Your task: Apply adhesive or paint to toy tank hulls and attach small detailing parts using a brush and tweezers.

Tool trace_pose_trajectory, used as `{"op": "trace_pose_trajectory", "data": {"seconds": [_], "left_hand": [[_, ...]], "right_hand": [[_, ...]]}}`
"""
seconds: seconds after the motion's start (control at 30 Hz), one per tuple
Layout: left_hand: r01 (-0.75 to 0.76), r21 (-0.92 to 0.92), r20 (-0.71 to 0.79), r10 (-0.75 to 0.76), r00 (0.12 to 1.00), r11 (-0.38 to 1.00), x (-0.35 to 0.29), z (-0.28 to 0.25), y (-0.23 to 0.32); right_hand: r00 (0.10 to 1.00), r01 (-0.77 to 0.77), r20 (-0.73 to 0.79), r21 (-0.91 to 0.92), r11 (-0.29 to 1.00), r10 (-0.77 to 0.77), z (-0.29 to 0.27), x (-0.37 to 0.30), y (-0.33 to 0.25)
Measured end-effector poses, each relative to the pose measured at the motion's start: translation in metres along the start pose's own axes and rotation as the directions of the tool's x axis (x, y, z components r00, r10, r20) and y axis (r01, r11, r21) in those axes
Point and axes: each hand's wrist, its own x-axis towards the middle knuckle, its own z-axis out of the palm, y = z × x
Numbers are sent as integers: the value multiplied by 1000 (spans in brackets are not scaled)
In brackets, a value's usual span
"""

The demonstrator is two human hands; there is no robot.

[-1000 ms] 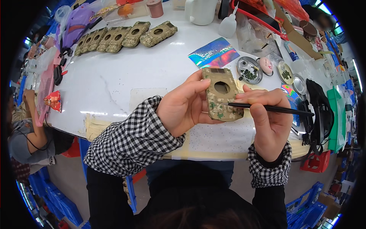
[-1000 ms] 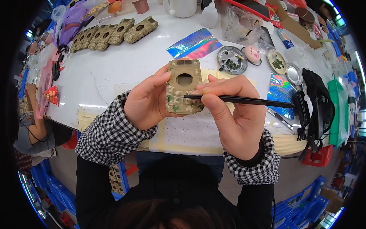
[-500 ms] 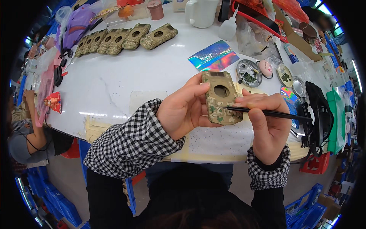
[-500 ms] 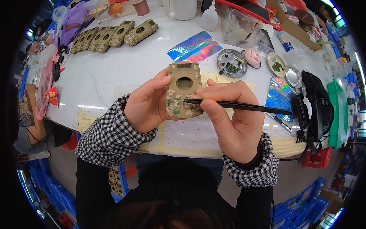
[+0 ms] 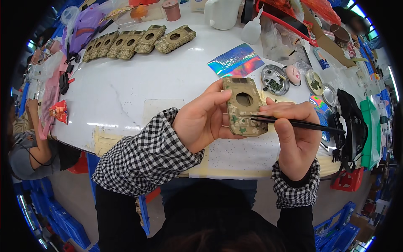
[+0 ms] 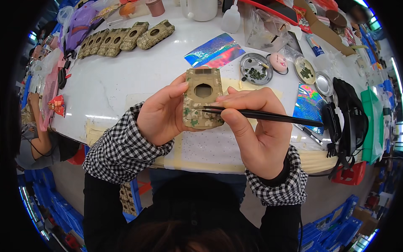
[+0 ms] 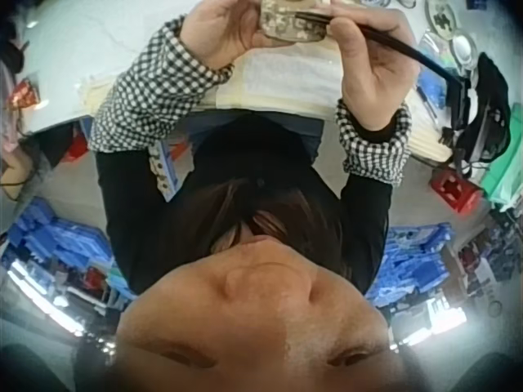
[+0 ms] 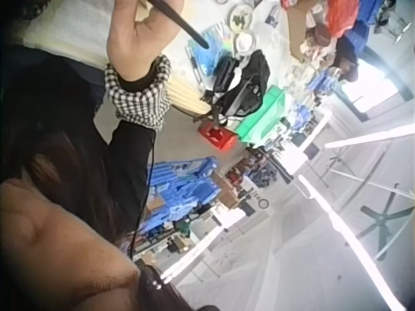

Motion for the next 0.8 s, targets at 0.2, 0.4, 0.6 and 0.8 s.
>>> {"op": "trace_pose_trajectory", "data": {"seconds": [0.2,0.4,0.6,0.8], "left_hand": [[-13,-8,-6,13,1000,1000,1,-1,-2],[-9,-9,-12,9,1000,1000,0,0,-1],[-9,-13,-17,9,1000,1000,0,0,-1],[-5,-8,-7,5,1000,1000,1,-2,-1]], "right_hand": [[1000,18,-9,-20,1000,-18,0,0,1],[1000,26,-3,-25,999,-26,0,-1,1],[1000,22,-10,-32,999,-23,1,-1,2],[1000,23,-11,-40,999,-23,0,-1,3]]}}
